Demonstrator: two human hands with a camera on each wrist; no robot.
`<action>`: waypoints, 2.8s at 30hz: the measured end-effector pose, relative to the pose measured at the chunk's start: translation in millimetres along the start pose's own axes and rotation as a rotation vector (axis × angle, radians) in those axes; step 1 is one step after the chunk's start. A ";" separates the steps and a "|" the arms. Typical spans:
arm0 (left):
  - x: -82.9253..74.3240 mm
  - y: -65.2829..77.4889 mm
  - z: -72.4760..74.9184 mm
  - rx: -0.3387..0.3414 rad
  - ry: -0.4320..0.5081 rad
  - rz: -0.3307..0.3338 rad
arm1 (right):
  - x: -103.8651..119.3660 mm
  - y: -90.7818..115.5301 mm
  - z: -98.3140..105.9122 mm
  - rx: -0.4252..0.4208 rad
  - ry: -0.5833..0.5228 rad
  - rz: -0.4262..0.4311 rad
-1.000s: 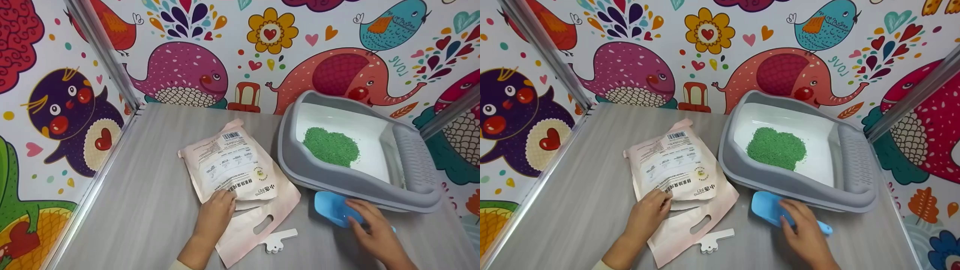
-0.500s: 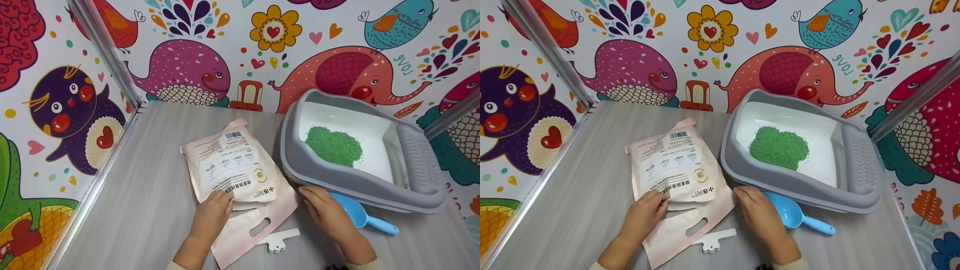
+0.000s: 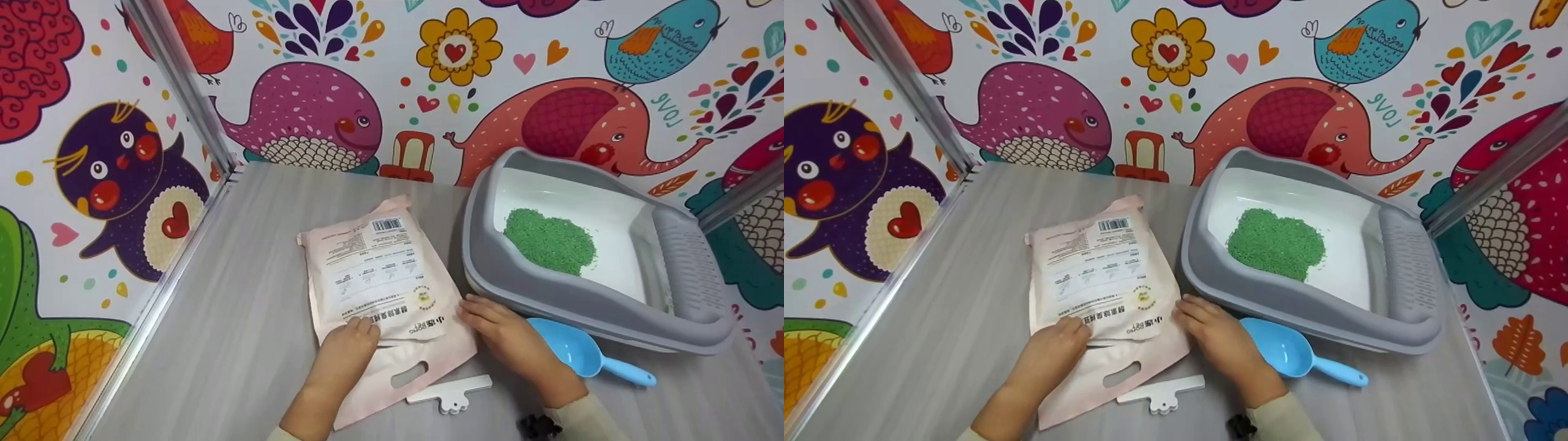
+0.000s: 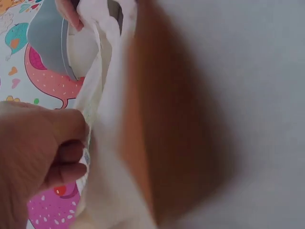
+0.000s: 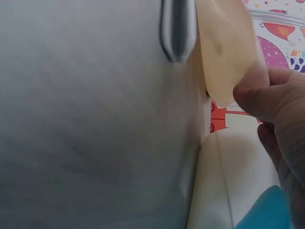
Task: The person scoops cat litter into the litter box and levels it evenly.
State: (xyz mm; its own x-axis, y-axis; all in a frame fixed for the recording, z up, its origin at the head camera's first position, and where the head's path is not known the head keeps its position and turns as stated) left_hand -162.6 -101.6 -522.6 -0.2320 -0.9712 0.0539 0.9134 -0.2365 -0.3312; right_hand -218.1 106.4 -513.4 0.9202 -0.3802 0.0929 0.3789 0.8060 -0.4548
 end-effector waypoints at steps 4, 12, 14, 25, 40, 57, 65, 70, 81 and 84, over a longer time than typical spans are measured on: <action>0.8 1.1 -5.6 0.024 -0.026 0.015 | 0.7 -2.0 -7.4 0.028 0.006 0.027; 10.6 4.4 -11.5 0.054 0.044 0.050 | 3.7 -7.6 -13.0 0.075 0.026 0.086; 16.4 6.1 -9.9 0.061 0.105 0.063 | 2.6 -7.9 -11.9 0.076 0.012 0.090; 66.9 31.2 4.6 0.076 0.268 0.166 | -8.0 -8.7 -4.3 0.001 -0.115 0.056; 72.6 41.9 5.3 0.010 0.155 0.176 | -11.3 -3.2 -8.4 0.014 -0.183 0.030; 123.1 41.6 -15.9 0.100 0.508 0.534 | -40.1 -13.7 -16.8 -0.167 -0.523 -0.513; 150.6 48.3 -40.6 0.185 0.867 0.798 | -36.4 -30.1 -15.2 -0.239 -0.706 -0.838; 159.2 50.0 -50.5 0.180 0.945 0.854 | -42.5 -33.3 -26.2 -0.250 -0.690 -0.926; 164.0 45.0 -59.4 0.195 0.937 0.899 | -59.4 -42.3 -61.2 -0.126 -0.485 -0.925; 164.3 45.7 -64.0 0.228 0.957 0.926 | -59.4 -42.1 -62.5 -0.070 -0.403 -0.915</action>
State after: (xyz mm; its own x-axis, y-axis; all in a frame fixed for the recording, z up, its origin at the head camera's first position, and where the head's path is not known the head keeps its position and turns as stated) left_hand -180.3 -270.2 -589.2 0.4401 -0.3972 -0.8053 0.8729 0.3996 0.2800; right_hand -294.9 66.6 -555.2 0.2466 -0.6478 0.7208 0.9631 0.2466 -0.1079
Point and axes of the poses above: each hand's wrist, its own y-axis away from the middle knuckle, its own z-axis out of the back of the hand, x = y × z, the point moved 9 cm from there along -y, towards the middle knuckle, and after that the axes turned 6 degrees about z, right-handed, at the moved point
